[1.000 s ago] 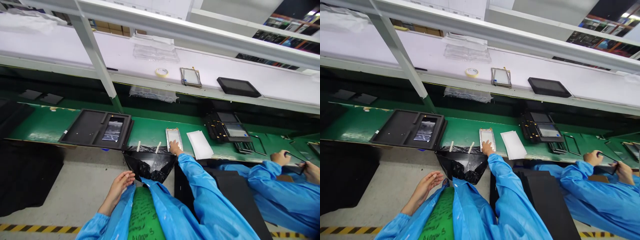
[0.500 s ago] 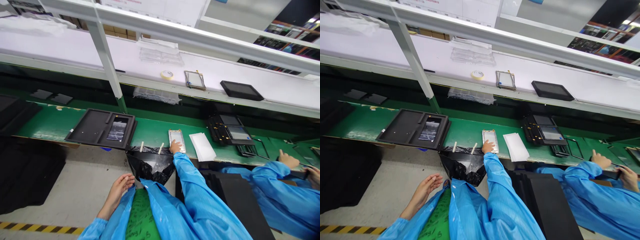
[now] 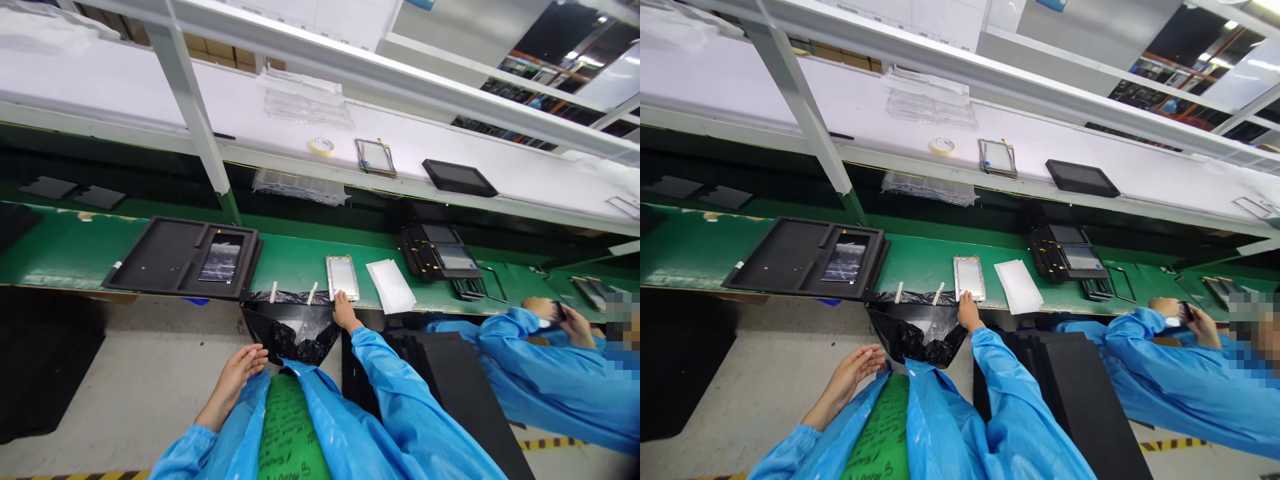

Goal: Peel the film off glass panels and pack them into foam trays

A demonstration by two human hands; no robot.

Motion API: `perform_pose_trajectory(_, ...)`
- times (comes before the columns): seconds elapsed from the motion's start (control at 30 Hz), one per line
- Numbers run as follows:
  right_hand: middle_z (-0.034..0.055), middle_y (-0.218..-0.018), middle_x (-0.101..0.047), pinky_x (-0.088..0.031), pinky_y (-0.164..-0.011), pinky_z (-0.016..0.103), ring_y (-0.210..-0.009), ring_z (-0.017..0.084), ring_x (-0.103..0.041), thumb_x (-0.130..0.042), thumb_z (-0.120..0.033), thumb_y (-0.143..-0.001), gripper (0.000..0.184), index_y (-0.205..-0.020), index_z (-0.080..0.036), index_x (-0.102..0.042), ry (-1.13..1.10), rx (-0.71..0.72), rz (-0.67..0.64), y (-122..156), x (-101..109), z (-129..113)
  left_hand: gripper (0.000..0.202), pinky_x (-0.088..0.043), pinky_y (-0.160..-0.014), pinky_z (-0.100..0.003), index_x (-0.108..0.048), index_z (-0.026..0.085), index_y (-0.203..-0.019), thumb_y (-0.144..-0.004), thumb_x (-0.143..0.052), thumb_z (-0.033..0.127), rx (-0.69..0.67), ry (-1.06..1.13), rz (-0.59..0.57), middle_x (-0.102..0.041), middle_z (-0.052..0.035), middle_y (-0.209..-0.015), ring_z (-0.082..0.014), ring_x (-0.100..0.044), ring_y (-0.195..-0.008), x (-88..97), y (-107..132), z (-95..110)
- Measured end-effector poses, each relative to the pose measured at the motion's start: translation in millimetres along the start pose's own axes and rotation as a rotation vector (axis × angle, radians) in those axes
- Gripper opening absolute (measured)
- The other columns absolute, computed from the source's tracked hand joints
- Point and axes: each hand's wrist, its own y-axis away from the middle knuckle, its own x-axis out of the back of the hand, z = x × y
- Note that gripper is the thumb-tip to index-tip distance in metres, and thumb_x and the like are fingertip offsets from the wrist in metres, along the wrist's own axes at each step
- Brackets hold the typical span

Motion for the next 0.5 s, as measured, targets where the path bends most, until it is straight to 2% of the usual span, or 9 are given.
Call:
perform_pose_trajectory(0.1,0.0171,-0.156,-0.044,-0.028,-0.117,0.029,-0.142,0.025,-0.039,-0.044,-0.018,-0.097,0.051,-0.147,-0.010,-0.052,-0.033,-0.001,0.028,-11,20,14,0.045,-0.058,-0.078,-0.032,-0.073,0.015,-0.099,-0.065,-0.089,0.040,0.005,-0.043,-0.032,-0.082,-0.0137,-0.098,-0.0223,-0.076,-0.084,-11.7,-5,-2)
perform_pose_trajectory(0.17,0.0180,-0.150,-0.050,-0.031,-0.114,0.028,-0.134,0.025,-0.047,-0.040,-0.020,-0.101,0.047,-0.146,-0.011,-0.053,-0.046,-0.061,0.062,-29,40,30,0.047,-0.058,-0.078,-0.033,-0.073,0.015,-0.098,-0.064,-0.089,0.042,0.011,-0.067,-0.040,-0.082,-0.0145,-0.098,-0.0236,-0.076,-0.084,-17.0,-7,-5)
perform_pose_trajectory(0.27,0.0233,-0.147,-0.048,-0.031,-0.112,0.032,-0.131,0.029,-0.046,-0.045,-0.026,-0.102,0.051,-0.150,-0.007,-0.047,-0.055,-0.158,0.109,-69,70,52,0.047,-0.057,-0.080,-0.036,-0.074,0.016,-0.096,-0.063,-0.089,0.046,0.029,-0.104,-0.038,-0.081,-0.0148,-0.098,-0.0262,-0.076,-0.086,-17.6,-13,-15)
perform_pose_trajectory(0.33,0.0226,-0.146,-0.047,-0.033,-0.110,0.035,-0.131,0.030,-0.044,-0.050,-0.031,-0.102,0.054,-0.151,-0.011,-0.046,-0.058,-0.182,0.115,-96,85,61,0.048,-0.056,-0.083,-0.038,-0.074,0.019,-0.096,-0.063,-0.089,0.050,0.055,-0.130,-0.029,-0.082,-0.0134,-0.099,-0.0278,-0.075,-0.089,-13.4,-18,-26)
perform_pose_trajectory(0.43,0.0187,-0.145,-0.047,-0.036,-0.105,0.036,-0.130,0.030,-0.043,-0.055,-0.035,-0.100,0.051,-0.148,-0.018,-0.050,-0.056,-0.165,0.094,-131,98,68,0.056,-0.055,-0.087,-0.039,-0.073,0.024,-0.098,-0.059,-0.086,0.062,0.114,-0.194,-0.025,-0.082,-0.0072,-0.099,-0.0286,-0.074,-0.094,-9.7,-31,-46)
perform_pose_trajectory(0.5,0.0186,-0.143,-0.048,-0.038,-0.103,0.036,-0.128,0.030,-0.043,-0.057,-0.034,-0.099,0.047,-0.143,-0.018,-0.054,-0.048,-0.136,0.081,-146,102,70,0.059,-0.054,-0.088,-0.039,-0.071,0.027,-0.097,-0.057,-0.082,0.069,0.160,-0.269,-0.073,-0.081,-0.0024,-0.097,-0.0278,-0.074,-0.094,-18.2,-44,-58)
